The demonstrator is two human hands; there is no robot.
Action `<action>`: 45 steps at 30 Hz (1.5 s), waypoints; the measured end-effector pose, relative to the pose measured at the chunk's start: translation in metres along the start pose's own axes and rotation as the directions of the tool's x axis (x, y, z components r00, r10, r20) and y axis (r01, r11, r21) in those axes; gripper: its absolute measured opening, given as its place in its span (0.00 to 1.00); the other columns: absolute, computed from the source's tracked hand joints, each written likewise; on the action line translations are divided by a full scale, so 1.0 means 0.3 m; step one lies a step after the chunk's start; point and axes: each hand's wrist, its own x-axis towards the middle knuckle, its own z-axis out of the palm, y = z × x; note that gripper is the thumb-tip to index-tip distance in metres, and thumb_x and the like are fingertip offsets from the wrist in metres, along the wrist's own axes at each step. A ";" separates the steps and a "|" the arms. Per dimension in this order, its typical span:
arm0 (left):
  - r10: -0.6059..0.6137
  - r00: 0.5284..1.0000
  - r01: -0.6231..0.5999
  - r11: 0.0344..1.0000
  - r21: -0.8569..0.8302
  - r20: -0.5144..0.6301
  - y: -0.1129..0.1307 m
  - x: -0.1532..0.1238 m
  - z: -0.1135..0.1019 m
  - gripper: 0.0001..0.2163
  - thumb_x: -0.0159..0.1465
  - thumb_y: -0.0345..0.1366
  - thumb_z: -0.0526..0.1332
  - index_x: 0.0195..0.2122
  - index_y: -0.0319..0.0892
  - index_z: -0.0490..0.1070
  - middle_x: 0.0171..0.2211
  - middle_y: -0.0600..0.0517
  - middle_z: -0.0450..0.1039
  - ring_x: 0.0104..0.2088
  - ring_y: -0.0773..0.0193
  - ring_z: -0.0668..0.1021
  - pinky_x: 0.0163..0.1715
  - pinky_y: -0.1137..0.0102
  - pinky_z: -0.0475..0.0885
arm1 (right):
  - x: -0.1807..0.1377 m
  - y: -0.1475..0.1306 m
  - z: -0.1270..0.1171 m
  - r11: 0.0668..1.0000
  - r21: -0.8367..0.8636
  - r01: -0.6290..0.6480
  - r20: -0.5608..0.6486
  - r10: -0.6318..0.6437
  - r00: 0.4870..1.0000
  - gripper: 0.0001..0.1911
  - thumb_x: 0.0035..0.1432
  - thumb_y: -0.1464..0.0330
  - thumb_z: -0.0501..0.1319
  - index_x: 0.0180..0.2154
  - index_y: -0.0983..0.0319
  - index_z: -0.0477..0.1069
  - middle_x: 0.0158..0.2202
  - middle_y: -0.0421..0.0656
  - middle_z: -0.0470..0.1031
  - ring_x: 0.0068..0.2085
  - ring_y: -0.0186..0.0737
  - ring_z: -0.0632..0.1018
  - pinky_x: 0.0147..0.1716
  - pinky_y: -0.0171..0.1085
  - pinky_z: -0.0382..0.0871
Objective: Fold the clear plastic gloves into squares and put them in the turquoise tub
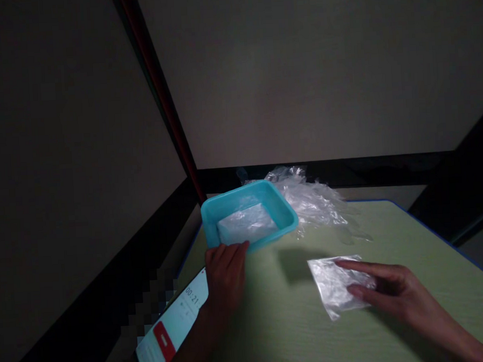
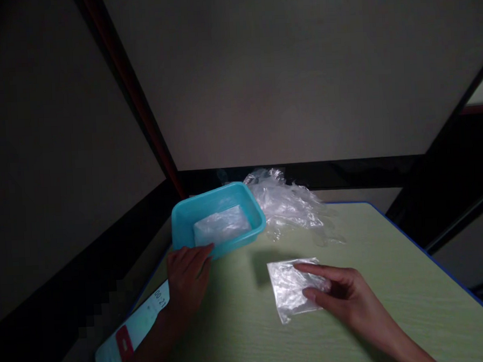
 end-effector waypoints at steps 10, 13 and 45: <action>0.208 0.974 -0.184 0.958 -0.219 0.091 0.149 -0.021 -0.065 0.13 0.67 0.25 0.45 0.41 0.35 0.70 0.28 0.50 0.76 0.26 0.65 0.71 0.29 0.67 0.59 | -0.019 -0.044 -0.079 0.998 0.012 0.060 -0.190 -0.056 0.980 0.17 0.33 0.60 0.71 0.32 0.50 0.79 0.28 0.44 0.80 0.23 0.40 0.77 0.20 0.34 0.73; 0.246 0.964 -0.214 0.944 -0.251 0.101 0.177 -0.026 -0.071 0.15 0.69 0.26 0.43 0.41 0.35 0.70 0.28 0.51 0.75 0.25 0.66 0.70 0.29 0.67 0.59 | -0.025 -0.060 -0.084 0.996 -0.028 0.081 -0.229 -0.086 0.970 0.16 0.34 0.60 0.70 0.31 0.52 0.80 0.26 0.44 0.80 0.21 0.40 0.75 0.16 0.33 0.70; -0.055 0.966 0.155 0.905 -0.395 0.254 0.241 -0.057 -0.070 0.12 0.63 0.39 0.57 0.48 0.47 0.67 0.38 0.51 0.76 0.36 0.58 0.77 0.39 0.64 0.68 | -0.018 -0.130 -0.029 0.973 -0.063 0.221 -0.205 -0.229 0.952 0.08 0.44 0.61 0.66 0.29 0.56 0.79 0.33 0.44 0.80 0.32 0.42 0.78 0.26 0.33 0.73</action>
